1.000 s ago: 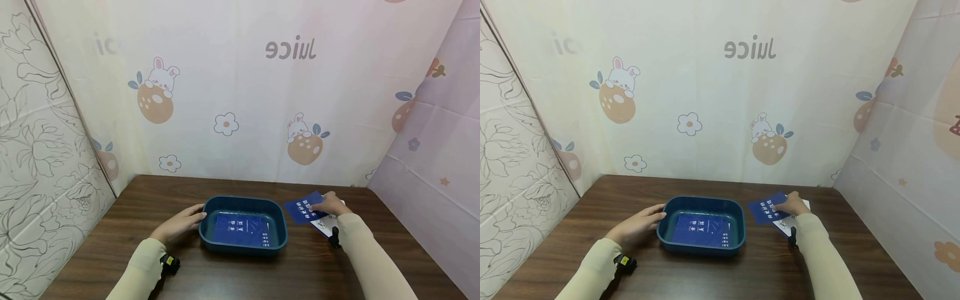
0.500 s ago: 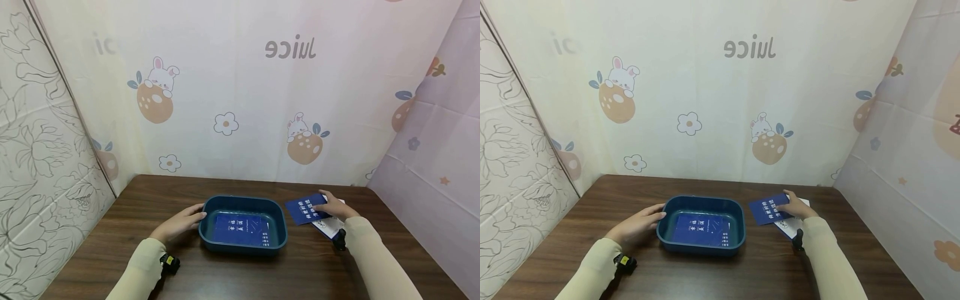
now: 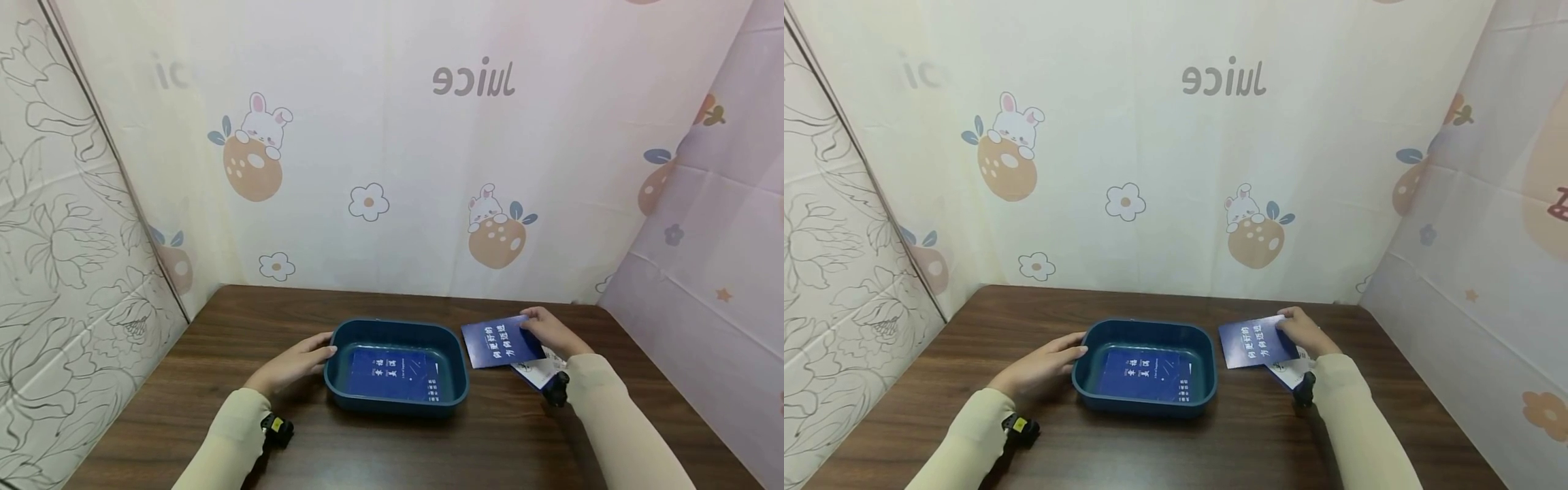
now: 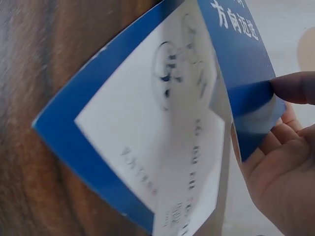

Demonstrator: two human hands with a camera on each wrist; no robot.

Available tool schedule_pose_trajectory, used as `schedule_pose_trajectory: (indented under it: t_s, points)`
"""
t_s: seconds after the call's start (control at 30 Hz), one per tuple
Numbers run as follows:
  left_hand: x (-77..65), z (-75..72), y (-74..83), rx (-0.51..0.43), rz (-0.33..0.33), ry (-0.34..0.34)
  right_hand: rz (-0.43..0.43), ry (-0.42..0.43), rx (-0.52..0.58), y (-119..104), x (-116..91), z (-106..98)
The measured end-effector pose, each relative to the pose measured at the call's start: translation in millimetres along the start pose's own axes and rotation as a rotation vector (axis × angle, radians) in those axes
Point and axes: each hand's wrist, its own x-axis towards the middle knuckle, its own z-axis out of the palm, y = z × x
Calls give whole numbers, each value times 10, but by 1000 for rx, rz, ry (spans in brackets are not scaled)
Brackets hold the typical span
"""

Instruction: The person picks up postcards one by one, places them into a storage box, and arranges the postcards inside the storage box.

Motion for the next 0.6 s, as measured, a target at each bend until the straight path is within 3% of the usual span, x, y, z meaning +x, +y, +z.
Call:
schedule_pose_trajectory:
  t_s: [0.2,0.6]
  points:
    - [0,-7,-3,4,-3,2,-92,-71,80,-122,-38,-30]
    - [-8,7,18,3,-7,4,-141,-92,108,-241,-97,-42]
